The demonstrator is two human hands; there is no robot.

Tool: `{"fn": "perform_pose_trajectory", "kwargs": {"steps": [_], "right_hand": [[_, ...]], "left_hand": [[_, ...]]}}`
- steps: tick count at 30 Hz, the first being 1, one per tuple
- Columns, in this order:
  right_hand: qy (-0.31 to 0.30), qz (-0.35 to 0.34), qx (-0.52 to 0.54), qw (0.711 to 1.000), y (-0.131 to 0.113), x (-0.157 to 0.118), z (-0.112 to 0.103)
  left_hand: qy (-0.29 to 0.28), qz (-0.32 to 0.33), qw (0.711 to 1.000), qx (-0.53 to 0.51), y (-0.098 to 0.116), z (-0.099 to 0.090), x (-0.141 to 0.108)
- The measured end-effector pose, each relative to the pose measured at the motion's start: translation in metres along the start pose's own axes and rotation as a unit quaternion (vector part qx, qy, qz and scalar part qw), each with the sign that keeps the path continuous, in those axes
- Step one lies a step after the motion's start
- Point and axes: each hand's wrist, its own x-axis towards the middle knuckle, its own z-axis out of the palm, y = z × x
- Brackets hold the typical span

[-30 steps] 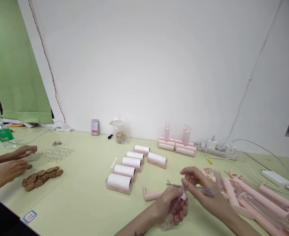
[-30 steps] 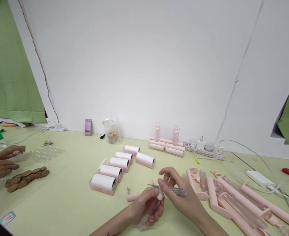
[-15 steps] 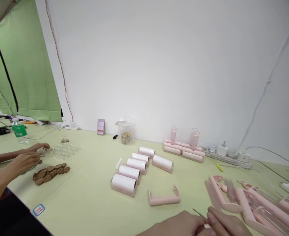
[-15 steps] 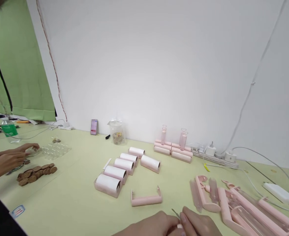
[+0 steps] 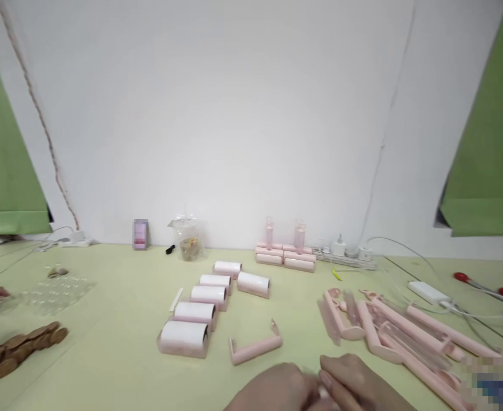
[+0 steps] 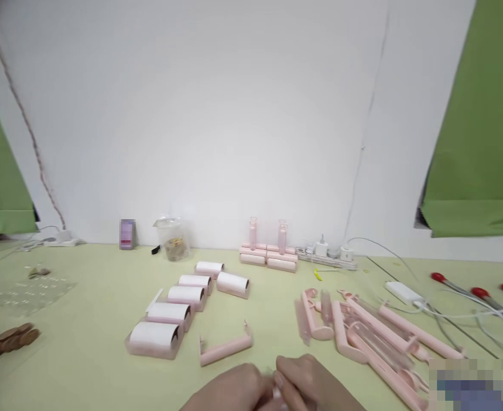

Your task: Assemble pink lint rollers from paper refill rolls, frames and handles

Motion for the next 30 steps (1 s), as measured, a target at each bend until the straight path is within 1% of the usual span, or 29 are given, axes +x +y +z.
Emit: {"fn": "perform_pose_trajectory", "kwargs": {"steps": [2,3,5,7,8,10,12,13,15,17,19,21,23,24,25,26,28,29,30], "right_hand": [[-0.007,0.046,0.018,0.999,0.001,0.002,-0.008],[0.000,0.061,0.019,0.998,0.002,0.003,-0.013],[0.023,0.088,-0.009,0.996,0.002,0.007,-0.024],[0.028,0.127,-0.053,0.990,0.004,0.011,-0.030],[0.026,0.146,-0.072,0.986,0.006,0.013,-0.032],[0.034,0.162,-0.099,0.981,0.013,0.015,-0.031],[0.063,0.175,-0.105,0.977,0.023,0.014,-0.029],[0.079,0.194,-0.102,0.973,0.028,0.013,-0.030],[0.115,0.242,-0.090,0.959,0.036,0.011,-0.036],[0.145,0.277,-0.082,0.946,0.038,0.009,-0.045],[0.161,0.280,-0.070,0.944,0.035,0.009,-0.054],[0.172,0.244,-0.041,0.954,0.029,0.010,-0.056],[0.185,0.185,0.008,0.965,0.023,0.013,-0.051],[0.184,0.163,0.044,0.968,0.020,0.015,-0.046],[0.175,0.155,0.087,0.968,0.018,0.017,-0.041],[0.153,0.157,0.135,0.966,0.017,0.019,-0.035],[0.091,0.165,0.212,0.959,0.013,0.024,-0.023],[0.064,0.160,0.226,0.959,0.011,0.026,-0.018],[0.048,0.148,0.220,0.963,0.008,0.027,-0.014]], "left_hand": [[-0.019,0.035,0.998,0.057,-0.003,-0.004,0.001],[-0.018,0.047,0.996,0.070,-0.004,-0.007,0.002],[0.017,0.051,0.996,0.066,-0.008,-0.009,0.003],[0.051,0.052,0.996,0.055,-0.011,-0.009,0.004],[0.060,0.056,0.995,0.057,-0.011,-0.007,0.005],[0.064,0.078,0.992,0.072,-0.011,0.000,0.007],[0.071,0.104,0.987,0.096,-0.012,0.007,0.011],[0.078,0.114,0.985,0.107,-0.012,0.011,0.013],[0.091,0.129,0.980,0.121,-0.014,0.017,0.016],[0.103,0.133,0.978,0.121,-0.015,0.021,0.018],[0.119,0.122,0.980,0.100,-0.016,0.021,0.018],[0.135,0.106,0.984,0.043,-0.018,0.019,0.018],[0.154,0.086,0.983,-0.058,-0.019,0.015,0.018],[0.167,0.074,0.976,-0.122,-0.021,0.012,0.018],[0.182,0.061,0.963,-0.190,-0.023,0.010,0.019],[0.199,0.047,0.944,-0.257,-0.024,0.009,0.021],[0.235,0.024,0.895,-0.378,-0.028,0.007,0.025],[0.250,0.014,0.868,-0.429,-0.029,0.007,0.028],[0.261,0.008,0.841,-0.474,-0.030,0.007,0.030]]}}
